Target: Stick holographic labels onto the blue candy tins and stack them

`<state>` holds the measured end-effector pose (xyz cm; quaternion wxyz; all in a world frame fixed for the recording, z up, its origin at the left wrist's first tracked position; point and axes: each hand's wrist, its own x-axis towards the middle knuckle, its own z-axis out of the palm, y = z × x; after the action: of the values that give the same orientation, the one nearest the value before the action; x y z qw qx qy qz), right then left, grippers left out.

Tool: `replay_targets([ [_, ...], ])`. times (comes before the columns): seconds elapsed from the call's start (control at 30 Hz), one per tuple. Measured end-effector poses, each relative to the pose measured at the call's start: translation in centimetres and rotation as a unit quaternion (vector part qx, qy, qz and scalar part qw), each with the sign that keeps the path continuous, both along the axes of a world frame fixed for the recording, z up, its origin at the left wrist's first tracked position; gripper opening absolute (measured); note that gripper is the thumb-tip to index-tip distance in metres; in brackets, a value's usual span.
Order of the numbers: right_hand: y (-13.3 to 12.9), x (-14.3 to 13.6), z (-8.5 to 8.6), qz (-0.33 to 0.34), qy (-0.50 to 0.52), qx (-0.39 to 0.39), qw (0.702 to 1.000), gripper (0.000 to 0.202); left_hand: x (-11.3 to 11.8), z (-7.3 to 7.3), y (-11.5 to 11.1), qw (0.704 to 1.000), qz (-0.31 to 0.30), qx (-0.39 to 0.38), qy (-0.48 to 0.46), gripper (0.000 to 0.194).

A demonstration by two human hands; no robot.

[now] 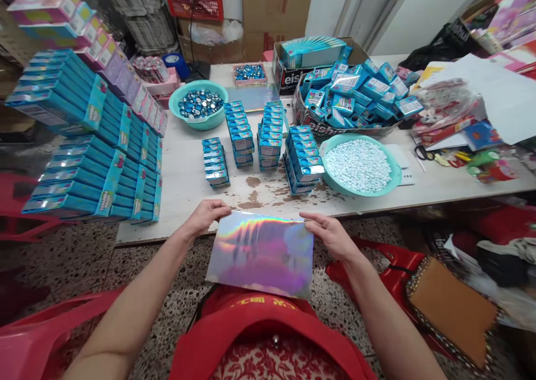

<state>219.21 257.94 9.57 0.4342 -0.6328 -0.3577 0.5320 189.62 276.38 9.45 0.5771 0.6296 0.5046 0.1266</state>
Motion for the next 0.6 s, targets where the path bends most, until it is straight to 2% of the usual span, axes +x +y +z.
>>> replay_targets([
  [0.1,-0.2,-2.0,0.3,-0.025,-0.091,0.054,0.994,0.042,-0.5,-1.1,-1.8,0.978,0.160,0.109,0.079,0.028],
  [0.17,-0.4,-4.9,0.2,-0.017,-0.176,0.108,0.978,0.034,0.2,-1.2,-4.2,0.974,0.195,0.087,0.076,0.038],
  [0.2,-0.5,-6.7,-0.1,0.011,-0.213,0.146,0.966,0.032,0.8,-1.2,-5.6,0.984,0.169,0.027,0.043,0.044],
  [0.27,-0.7,-10.6,-0.9,0.113,-0.256,0.254,0.926,0.032,2.2,-1.2,-8.1,0.991,0.091,-0.091,-0.031,0.051],
  [0.3,-0.7,-12.3,-1.4,0.171,-0.260,0.305,0.900,0.032,2.7,-1.3,-8.9,0.992,0.083,-0.089,-0.036,0.050],
  [0.37,-0.5,-14.6,-2.2,0.252,-0.251,0.366,0.860,0.029,2.7,-1.5,-9.4,0.998,0.056,-0.022,-0.003,0.042],
  [0.4,-0.1,-14.9,-2.4,0.264,-0.250,0.378,0.852,0.030,2.1,-1.6,-9.2,0.999,0.028,0.027,0.032,0.036],
  [0.47,1.0,-14.4,-2.7,0.218,-0.285,0.377,0.854,0.041,0.0,-1.5,-8.2,0.987,-0.072,0.098,0.106,0.030],
  [0.53,2.8,-12.9,-2.9,0.142,-0.347,0.343,0.861,0.053,-2.5,-1.3,-7.1,0.963,-0.164,0.131,0.167,0.028],
  [0.6,5.0,-11.5,-3.5,0.140,-0.366,0.281,0.876,0.053,-4.3,-1.2,-6.3,0.949,-0.216,0.130,0.192,0.026],
])
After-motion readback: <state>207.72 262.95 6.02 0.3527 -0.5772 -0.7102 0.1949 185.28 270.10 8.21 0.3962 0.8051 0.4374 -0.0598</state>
